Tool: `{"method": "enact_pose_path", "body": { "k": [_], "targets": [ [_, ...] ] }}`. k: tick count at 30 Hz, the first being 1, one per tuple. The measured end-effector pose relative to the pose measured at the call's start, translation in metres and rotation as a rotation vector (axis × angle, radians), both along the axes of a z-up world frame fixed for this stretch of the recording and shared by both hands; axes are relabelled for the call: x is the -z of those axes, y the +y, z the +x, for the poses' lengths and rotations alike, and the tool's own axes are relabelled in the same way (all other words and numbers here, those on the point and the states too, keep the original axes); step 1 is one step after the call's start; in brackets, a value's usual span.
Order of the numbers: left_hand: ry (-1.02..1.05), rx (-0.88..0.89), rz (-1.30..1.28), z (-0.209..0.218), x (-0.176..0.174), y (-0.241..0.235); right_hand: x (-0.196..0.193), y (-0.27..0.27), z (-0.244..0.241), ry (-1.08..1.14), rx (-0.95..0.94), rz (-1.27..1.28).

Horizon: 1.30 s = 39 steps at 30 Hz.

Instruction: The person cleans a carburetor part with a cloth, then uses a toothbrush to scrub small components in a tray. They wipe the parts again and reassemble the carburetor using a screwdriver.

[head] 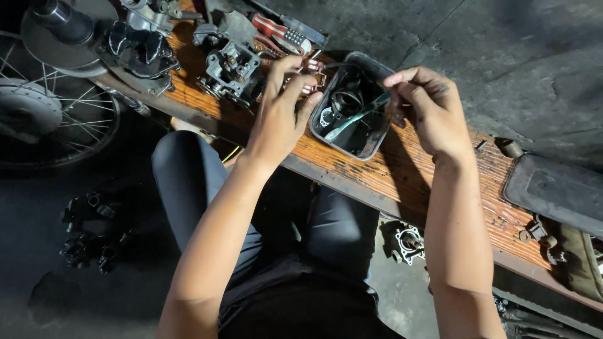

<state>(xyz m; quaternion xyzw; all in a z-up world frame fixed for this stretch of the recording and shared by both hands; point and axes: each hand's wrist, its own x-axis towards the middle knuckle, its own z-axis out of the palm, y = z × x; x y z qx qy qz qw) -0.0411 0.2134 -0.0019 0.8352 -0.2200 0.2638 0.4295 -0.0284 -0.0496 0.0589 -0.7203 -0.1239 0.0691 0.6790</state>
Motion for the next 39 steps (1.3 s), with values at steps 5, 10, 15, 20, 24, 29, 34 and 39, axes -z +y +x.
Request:
{"method": "enact_pose_path", "body": {
  "k": [5,10,15,20,24,29,34,39],
  "targets": [
    [-0.001,0.136,-0.124,-0.001,-0.005,-0.001,0.003,0.002,-0.002,0.033,0.069,0.130],
    [-0.034,0.184,-0.220,0.004,-0.008,-0.008,0.003,-0.002,0.004,-0.001,0.054,0.283],
    [0.104,0.344,-0.446,0.004,-0.003,-0.014,-0.004,-0.003,0.001,0.170,0.135,0.338],
    [0.084,0.355,-0.455,0.006,-0.003,-0.018,0.010,-0.018,0.000,0.003,0.087,0.064],
    [0.117,0.391,-0.497,0.006,-0.003,-0.019,-0.011,-0.012,-0.010,-0.366,-0.044,-0.613],
    [0.102,0.363,-0.440,0.004,-0.001,-0.016,-0.010,-0.013,-0.008,-0.435,-0.097,-1.032],
    [0.116,0.376,-0.409,0.005,-0.004,-0.016,-0.007,-0.012,-0.006,-0.329,-0.033,-1.150],
    [0.161,0.427,-0.495,0.006,0.004,-0.016,-0.011,-0.010,-0.006,-0.329,-0.017,-1.103]
  ]
}}
